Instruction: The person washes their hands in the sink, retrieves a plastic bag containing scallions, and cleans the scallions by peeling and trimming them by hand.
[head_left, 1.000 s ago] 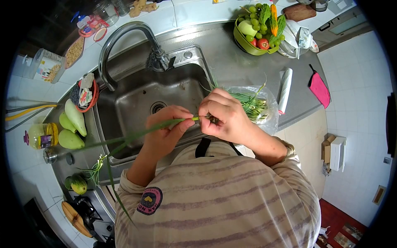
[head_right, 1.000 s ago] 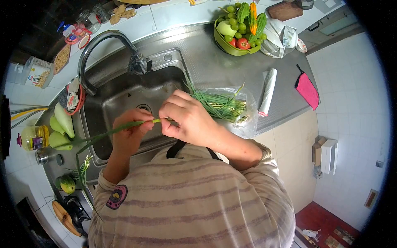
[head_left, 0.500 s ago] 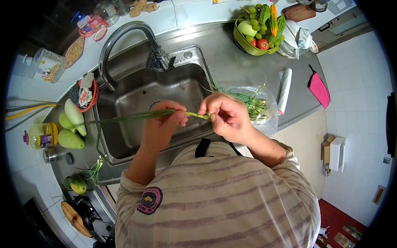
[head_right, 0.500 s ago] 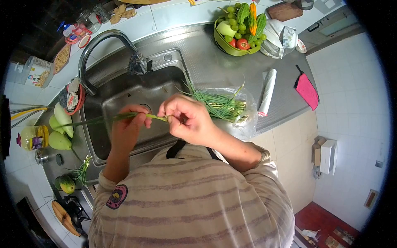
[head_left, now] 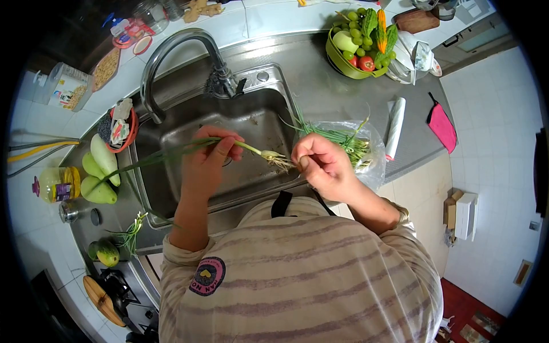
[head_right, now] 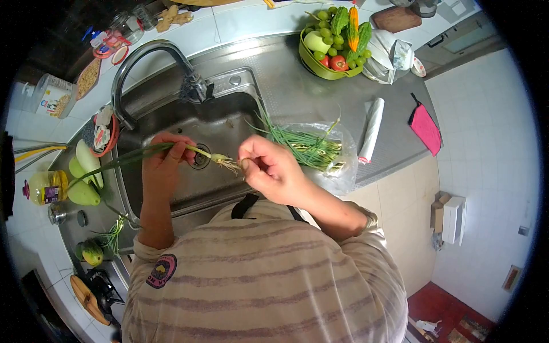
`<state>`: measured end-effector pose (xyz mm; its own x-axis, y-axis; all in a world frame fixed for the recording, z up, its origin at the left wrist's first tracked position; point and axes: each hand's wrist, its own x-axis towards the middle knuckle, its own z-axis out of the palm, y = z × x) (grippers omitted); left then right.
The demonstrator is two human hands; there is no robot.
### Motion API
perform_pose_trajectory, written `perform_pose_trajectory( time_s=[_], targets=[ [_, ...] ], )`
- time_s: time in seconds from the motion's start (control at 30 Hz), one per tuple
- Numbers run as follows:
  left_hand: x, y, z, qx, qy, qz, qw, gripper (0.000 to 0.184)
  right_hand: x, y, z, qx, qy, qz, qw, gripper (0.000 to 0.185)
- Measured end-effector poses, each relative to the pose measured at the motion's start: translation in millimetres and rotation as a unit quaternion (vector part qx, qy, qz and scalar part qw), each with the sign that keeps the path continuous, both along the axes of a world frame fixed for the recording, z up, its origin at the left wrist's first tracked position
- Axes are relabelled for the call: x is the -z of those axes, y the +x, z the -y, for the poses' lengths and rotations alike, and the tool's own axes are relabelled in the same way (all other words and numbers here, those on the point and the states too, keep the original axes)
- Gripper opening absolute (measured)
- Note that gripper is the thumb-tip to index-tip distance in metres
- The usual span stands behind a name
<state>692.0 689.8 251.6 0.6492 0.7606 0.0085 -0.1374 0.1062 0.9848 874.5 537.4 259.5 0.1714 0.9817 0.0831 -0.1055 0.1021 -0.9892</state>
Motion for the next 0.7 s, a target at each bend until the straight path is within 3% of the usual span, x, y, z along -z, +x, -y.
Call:
perform_pose_trajectory(
  time_s=[0.03,0.1,0.13,0.3,0.37,0.43,0.53,0.63,0.7],
  targets=[
    [-1,-1,-1,0.0,0.0,0.0,1.0,0.008,-2,1,0,0.0,0.0,0.0,1.0,0.005],
    [-3,-4,-1,0.034,0.047,-0.007,0.998,0.007,-10,4,-4,0.044,-0.053,0.119,0.99,0.008],
    [-4,-3,1,0.034,0.048,-0.007,0.998,0.007,-3,7,-13,0.081,0.058,0.252,0.963,0.015],
    [-9,0,8,0.038,0.059,0.002,0.998,0.009,-14,-5,-18,0.102,0.039,0.259,0.96,0.018],
    [-10,0,9,0.041,0.064,0.001,0.997,0.01,-9,-2,-20,0.038,0.007,0.293,0.955,0.013],
    [-10,0,8,0.043,0.069,0.0,0.997,0.01,-4,-4,-22,0.045,0.063,0.3,0.951,0.01],
    [-5,4,10,0.066,-0.001,0.016,0.998,0.009,-4,-12,-20,0.051,0.05,0.258,0.964,0.008],
    [6,10,20,0.124,-0.007,-0.034,0.992,0.006,0,-13,-21,0.067,0.07,0.287,0.953,0.007],
    [10,11,21,0.127,-0.07,-0.011,0.989,0.003,2,-10,-21,0.068,0.124,0.376,0.916,0.008]
  ],
)
